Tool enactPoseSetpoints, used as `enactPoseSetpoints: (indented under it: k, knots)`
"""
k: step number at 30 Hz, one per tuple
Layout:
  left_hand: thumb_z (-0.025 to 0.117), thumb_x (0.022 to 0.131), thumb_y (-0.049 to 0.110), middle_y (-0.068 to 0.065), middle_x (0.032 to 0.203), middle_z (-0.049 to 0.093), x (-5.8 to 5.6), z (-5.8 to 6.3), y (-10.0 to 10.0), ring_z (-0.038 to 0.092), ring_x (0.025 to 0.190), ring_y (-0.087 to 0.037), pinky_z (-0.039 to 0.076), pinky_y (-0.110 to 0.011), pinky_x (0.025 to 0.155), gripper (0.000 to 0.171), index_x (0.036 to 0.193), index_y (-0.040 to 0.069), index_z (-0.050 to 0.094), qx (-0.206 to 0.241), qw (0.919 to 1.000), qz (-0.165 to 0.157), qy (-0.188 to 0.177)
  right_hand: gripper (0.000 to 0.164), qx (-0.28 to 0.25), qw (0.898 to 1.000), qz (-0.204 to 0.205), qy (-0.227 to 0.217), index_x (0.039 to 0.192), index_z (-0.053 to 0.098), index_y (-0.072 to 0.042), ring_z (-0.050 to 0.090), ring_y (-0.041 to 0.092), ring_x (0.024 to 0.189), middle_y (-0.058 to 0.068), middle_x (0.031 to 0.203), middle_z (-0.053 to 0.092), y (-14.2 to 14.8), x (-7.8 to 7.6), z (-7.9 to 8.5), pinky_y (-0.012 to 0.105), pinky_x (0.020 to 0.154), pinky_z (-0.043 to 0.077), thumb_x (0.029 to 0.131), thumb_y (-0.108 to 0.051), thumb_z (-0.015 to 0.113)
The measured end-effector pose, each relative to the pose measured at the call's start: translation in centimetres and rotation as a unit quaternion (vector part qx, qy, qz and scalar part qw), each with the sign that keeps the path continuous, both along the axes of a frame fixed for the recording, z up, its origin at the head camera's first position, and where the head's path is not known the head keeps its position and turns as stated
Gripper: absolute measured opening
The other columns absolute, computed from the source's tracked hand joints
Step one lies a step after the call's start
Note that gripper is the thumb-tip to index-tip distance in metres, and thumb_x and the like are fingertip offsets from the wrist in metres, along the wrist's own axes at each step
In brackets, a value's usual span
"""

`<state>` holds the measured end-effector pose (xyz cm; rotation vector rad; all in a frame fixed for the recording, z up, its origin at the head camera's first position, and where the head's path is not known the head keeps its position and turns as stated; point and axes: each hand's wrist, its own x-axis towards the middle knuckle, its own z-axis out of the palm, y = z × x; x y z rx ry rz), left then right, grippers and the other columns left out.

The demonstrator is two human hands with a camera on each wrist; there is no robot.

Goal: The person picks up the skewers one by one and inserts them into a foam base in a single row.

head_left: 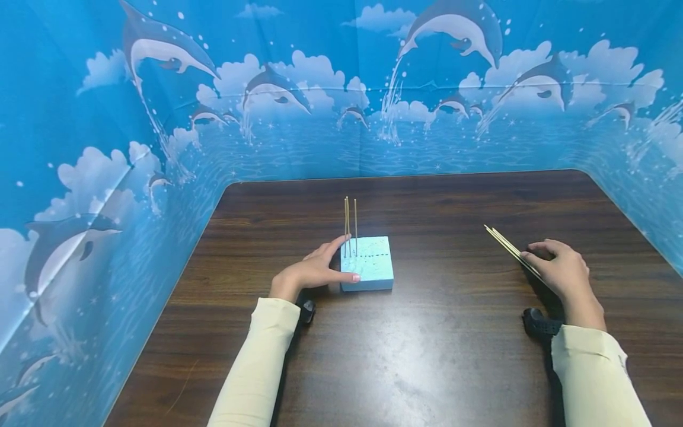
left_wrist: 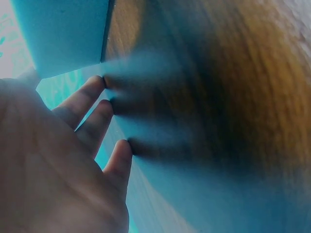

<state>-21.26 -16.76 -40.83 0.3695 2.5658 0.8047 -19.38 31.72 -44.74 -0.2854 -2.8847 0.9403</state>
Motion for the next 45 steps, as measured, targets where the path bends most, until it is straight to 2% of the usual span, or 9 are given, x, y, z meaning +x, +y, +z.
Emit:
enactPoseSetpoints:
  k: [8,17,24,32,34,36,39,45]
  knots:
    - [0.072,0.075,0.068,-0.004,0.167,0.013,0.0,0.1,0.0,0.014,0.152,-0.032,0.021,-0.066,0.114,0.107,0.158,0.040,0.011,0.000,1.0000,0.003,-0.003,0.052,0.018,1.000,0.004,0.000,0.123,0.062,0.005,0.028,0.061,0.131,0.035,0.150,0.032,0.1,0.0,-0.2,0.076,0.101,0.016,0.098,-0.040,0.060]
    - [0.072,0.075,0.066,-0.006,0.166,0.015,-0.1,0.0,0.1,0.017,0.151,-0.032,0.023,-0.065,0.114,0.106,0.159,0.038,0.012,0.004,1.0000,0.002,-0.002,0.029,0.006,1.000,-0.018,-0.003,0.103,0.070,0.007,0.030,0.058,0.133,0.033,0.150,0.036,-0.3,-0.2,-0.2,0.073,0.104,0.015,0.097,-0.022,0.065]
    - [0.071,0.076,0.066,-0.005,0.166,0.015,-0.1,-0.1,0.1,0.016,0.151,-0.032,0.023,-0.065,0.114,0.106,0.159,0.039,0.011,0.003,1.0000,-0.002,-0.005,0.031,-0.004,0.999,-0.020,-0.034,0.093,0.070,0.007,0.025,0.057,0.135,0.032,0.149,0.034,-0.5,-0.2,-0.1,0.075,0.101,0.014,0.097,-0.022,0.062]
    - [0.071,0.076,0.066,-0.005,0.166,0.016,-0.1,0.0,0.1,0.018,0.151,-0.032,0.023,-0.065,0.114,0.105,0.158,0.039,0.012,0.004,1.0000,-0.001,-0.002,0.042,-0.034,0.999,-0.020,-0.020,0.096,0.068,0.011,0.026,0.057,0.135,0.035,0.147,0.036,-0.5,-0.3,0.3,0.075,0.102,0.013,0.099,-0.030,0.061]
    - [0.071,0.076,0.067,-0.005,0.166,0.015,-0.1,0.0,0.0,0.017,0.151,-0.032,0.023,-0.065,0.114,0.106,0.158,0.039,0.011,0.003,1.0000,-0.001,-0.003,0.041,-0.036,0.999,-0.022,0.005,0.095,0.068,0.011,0.032,0.056,0.130,0.035,0.136,0.049,-0.8,-0.3,0.5,0.072,0.102,0.017,0.098,-0.028,0.061]
    - [0.071,0.076,0.066,-0.006,0.166,0.015,0.0,0.0,0.0,0.017,0.151,-0.032,0.023,-0.065,0.113,0.106,0.158,0.039,0.011,0.004,1.0000,-0.002,-0.002,0.038,-0.035,0.999,-0.028,0.031,0.093,0.069,0.011,0.043,0.052,0.118,0.034,0.119,0.059,-1.3,-0.5,0.9,0.065,0.098,0.026,0.097,-0.027,0.062]
    - [0.072,0.076,0.065,-0.006,0.166,0.015,0.1,0.1,0.1,0.017,0.151,-0.033,0.023,-0.066,0.113,0.106,0.159,0.039,0.011,0.010,0.9999,-0.005,0.000,0.034,-0.030,0.996,-0.029,0.076,0.093,0.069,0.008,0.049,0.040,0.095,0.028,0.092,0.065,-2.5,-0.8,1.7,0.053,0.085,0.032,0.097,-0.025,0.063]
    - [0.073,0.077,0.063,-0.005,0.166,0.015,0.1,0.1,0.1,0.016,0.151,-0.033,0.022,-0.066,0.113,0.106,0.159,0.036,0.012,0.016,0.9998,-0.008,0.000,0.029,-0.038,0.989,-0.012,0.142,0.098,0.067,0.002,0.047,0.022,0.072,0.014,0.084,0.062,-5.8,-1.4,4.4,0.034,0.065,0.034,0.099,-0.026,0.061]
